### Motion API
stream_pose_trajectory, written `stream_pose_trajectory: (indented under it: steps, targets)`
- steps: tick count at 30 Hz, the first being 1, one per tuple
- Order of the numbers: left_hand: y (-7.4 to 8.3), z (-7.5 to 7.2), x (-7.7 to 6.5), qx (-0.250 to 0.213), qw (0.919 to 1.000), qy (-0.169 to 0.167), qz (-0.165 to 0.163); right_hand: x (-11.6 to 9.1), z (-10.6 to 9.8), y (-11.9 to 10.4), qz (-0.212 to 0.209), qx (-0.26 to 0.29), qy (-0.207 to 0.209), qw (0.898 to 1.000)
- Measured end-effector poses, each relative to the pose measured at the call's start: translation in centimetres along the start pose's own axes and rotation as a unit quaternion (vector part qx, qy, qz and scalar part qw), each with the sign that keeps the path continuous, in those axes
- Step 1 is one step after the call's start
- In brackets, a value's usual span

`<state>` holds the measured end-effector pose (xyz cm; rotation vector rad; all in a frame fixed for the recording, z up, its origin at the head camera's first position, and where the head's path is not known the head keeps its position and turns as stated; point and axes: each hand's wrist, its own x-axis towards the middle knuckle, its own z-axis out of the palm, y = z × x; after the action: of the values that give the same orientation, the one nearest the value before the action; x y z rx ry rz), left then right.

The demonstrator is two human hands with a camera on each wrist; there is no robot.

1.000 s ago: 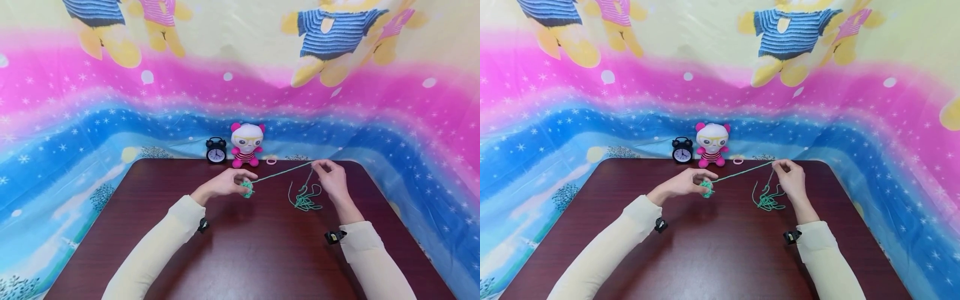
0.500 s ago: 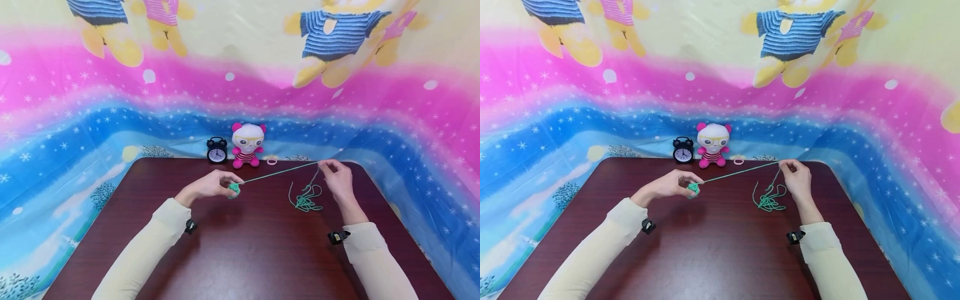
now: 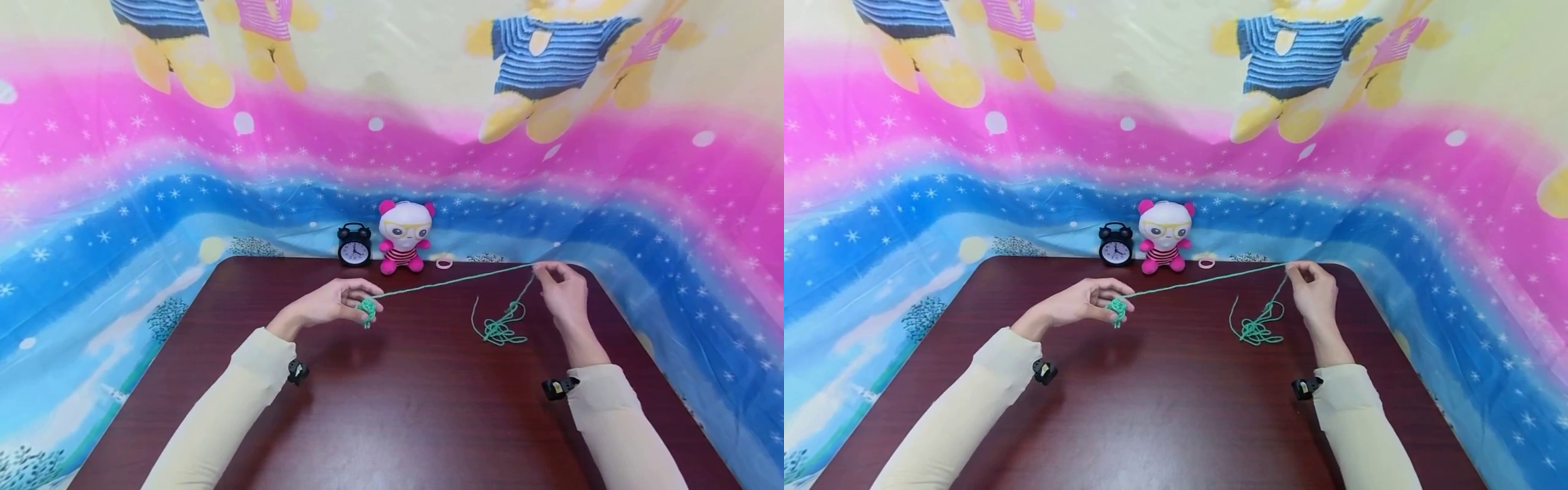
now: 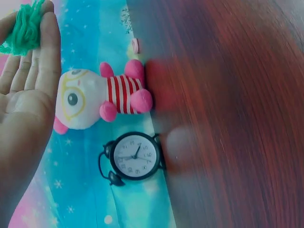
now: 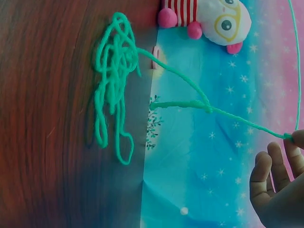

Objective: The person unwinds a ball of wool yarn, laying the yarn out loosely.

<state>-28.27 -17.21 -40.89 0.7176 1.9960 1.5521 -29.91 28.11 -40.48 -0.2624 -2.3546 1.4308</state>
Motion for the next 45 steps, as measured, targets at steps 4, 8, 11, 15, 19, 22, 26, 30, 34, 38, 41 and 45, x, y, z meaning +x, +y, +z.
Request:
stream_pose_trajectory:
  steps: [4, 8, 11, 15, 19, 22, 26, 30, 34, 38, 41, 45]
  targets:
    - [-0.2, -0.4, -0.4, 0.014, 0.9993, 0.036, -0.003, 0.1, -0.3, 0.4, 0.008, -0.003, 0.019, 1.0]
    - [-0.2, -0.7, -0.9, 0.046, 0.9944, 0.094, -0.013, 0.2, -0.7, 0.8, 0.009, -0.03, 0.016, 0.999]
    - [-0.2, -0.7, -1.0, 0.071, 0.9892, 0.127, -0.017, 0.1, -1.0, 1.2, -0.003, -0.074, -0.02, 0.997]
    - [-0.1, -0.7, -0.9, 0.078, 0.9856, 0.15, -0.015, -0.1, -1.1, 1.8, -0.022, -0.127, -0.098, 0.987]
    - [0.2, -0.6, -0.8, 0.057, 0.9837, 0.171, -0.006, 0.0, -1.1, 2.6, -0.026, -0.165, -0.162, 0.973]
    - [0.6, -0.5, -0.8, 0.026, 0.9826, 0.184, 0.004, 0.1, -1.1, 3.3, -0.026, -0.191, -0.207, 0.959]
    - [1.0, -0.4, -0.8, 0.011, 0.9803, 0.197, 0.007, -0.1, -0.8, 3.8, -0.03, -0.206, -0.253, 0.945]
    - [1.1, -0.5, -0.8, 0.035, 0.9776, 0.208, 0.001, -0.4, -0.3, 3.8, -0.048, -0.207, -0.254, 0.944]
    - [0.9, -0.5, -0.7, 0.054, 0.977, 0.206, 0.006, -0.8, 0.4, 3.4, -0.07, -0.192, -0.247, 0.947]
    - [0.8, -0.4, -0.4, 0.056, 0.9783, 0.199, 0.014, -1.4, 1.5, 2.7, -0.091, -0.172, -0.247, 0.949]
    - [0.7, -0.2, -0.3, 0.056, 0.9792, 0.194, 0.015, -2.0, 2.5, 2.1, -0.1, -0.152, -0.249, 0.951]
    - [0.7, 0.0, -0.3, 0.066, 0.9781, 0.196, 0.017, -3.0, 3.9, 1.0, -0.105, -0.12, -0.251, 0.955]
